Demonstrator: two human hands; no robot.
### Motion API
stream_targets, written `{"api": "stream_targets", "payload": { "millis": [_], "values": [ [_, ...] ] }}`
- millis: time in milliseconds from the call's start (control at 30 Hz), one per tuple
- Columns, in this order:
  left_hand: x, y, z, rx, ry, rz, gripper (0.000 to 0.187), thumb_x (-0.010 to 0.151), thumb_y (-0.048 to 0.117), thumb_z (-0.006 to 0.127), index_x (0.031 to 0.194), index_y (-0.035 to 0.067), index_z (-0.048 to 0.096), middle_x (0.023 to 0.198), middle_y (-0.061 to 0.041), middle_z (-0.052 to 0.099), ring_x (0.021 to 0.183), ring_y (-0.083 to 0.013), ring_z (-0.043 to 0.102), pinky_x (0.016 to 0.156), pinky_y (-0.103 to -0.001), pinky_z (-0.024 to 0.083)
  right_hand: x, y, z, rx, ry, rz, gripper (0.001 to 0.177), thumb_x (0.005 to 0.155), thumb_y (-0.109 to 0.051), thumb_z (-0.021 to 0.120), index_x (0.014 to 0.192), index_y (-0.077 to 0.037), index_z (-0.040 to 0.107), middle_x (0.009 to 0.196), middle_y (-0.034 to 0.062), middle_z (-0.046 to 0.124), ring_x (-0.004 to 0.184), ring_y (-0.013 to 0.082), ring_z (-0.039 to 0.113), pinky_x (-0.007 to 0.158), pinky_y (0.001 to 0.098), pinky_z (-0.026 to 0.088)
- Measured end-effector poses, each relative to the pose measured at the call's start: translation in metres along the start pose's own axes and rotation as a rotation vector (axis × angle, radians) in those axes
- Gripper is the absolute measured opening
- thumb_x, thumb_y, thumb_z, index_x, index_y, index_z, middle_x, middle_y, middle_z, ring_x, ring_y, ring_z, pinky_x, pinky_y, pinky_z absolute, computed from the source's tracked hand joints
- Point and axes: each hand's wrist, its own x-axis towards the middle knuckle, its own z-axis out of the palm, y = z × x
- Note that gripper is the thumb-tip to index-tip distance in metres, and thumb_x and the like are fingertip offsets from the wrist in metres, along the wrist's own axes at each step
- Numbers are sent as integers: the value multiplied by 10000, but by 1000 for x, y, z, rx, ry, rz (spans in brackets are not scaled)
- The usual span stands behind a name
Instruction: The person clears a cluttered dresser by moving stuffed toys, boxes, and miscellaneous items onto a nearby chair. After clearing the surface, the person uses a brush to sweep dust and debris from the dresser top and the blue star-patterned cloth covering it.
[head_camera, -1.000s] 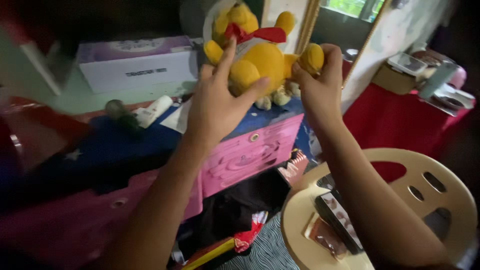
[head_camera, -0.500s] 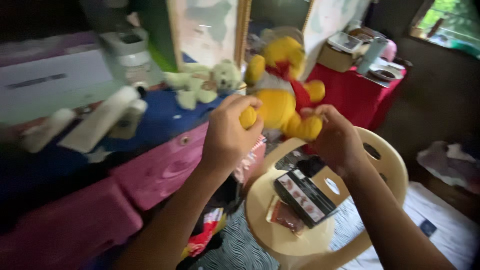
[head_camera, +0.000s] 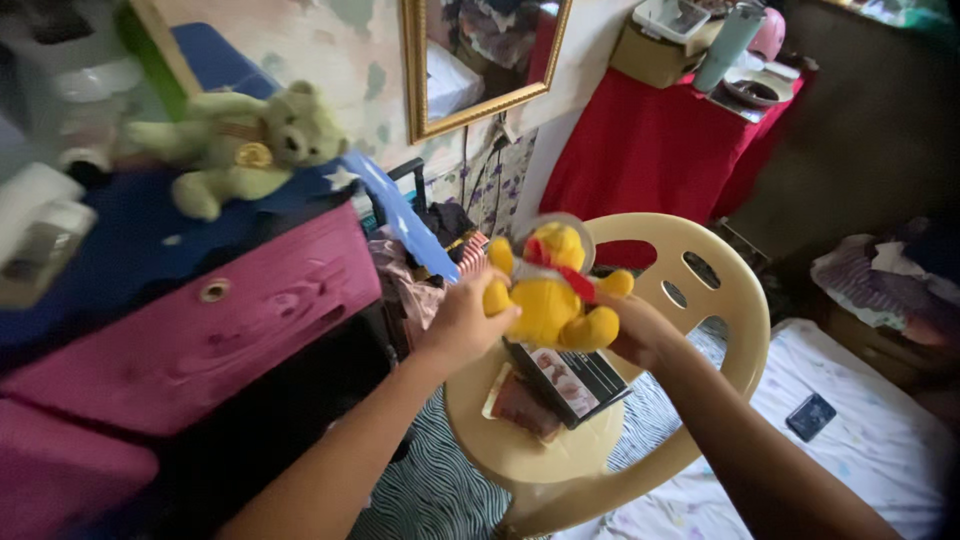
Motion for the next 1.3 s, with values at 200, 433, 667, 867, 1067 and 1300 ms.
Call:
{"api": "stream_targets", "payload": {
  "millis": [200,433,667,867,1067,1300],
  "values": [
    [1,-77,91,103,-201,-95,884,747,315,872,1456,25,431,1439,-299,455,1306,-429,441,1074,-461,375,73,50,-105,-75,239,96,387,961,-278,669,1286,-79,596,1167,104,682,972,267,701,837,399,607],
    [-1,-138,128,62,-268,-365,671,841,340,786,1402,59,547,1448,-224,536,1363,-354,510,1129,-414,411,132,121,-212,-138,249,270,410,837,-207,766,1234,-199,667,1120,-5,688,967,227,665,718,377,564],
    [7,-176,137,60,-203,-414,565,863,329,760,1325,36,620,1337,-231,631,1283,-354,591,1091,-408,454,173,165,-247,-130,447,547,366,857,-251,772,1186,-212,617,1064,-10,644,937,232,649,778,410,593],
    [7,-191,130,50,-108,-379,493,881,297,751,1283,35,639,1295,-227,648,1246,-359,603,1063,-419,466,193,189,-252,-292,455,529,348,871,-363,739,1166,-204,648,997,-3,661,896,197,657,721,401,570],
    [2,-185,117,96,-73,-419,477,872,281,741,1281,54,645,1280,-201,671,1252,-346,601,1074,-410,460,198,190,-258,-321,402,580,544,876,-547,774,1227,-157,633,1050,45,592,902,228,569,759,394,484],
    [9,-180,100,73,-49,-524,502,884,284,732,1333,90,621,1341,-204,608,1271,-348,577,1074,-422,450,192,178,-251,-378,370,710,804,795,-609,721,1442,-164,549,1406,180,640,1183,364,648,1045,545,473]
  ]
}}
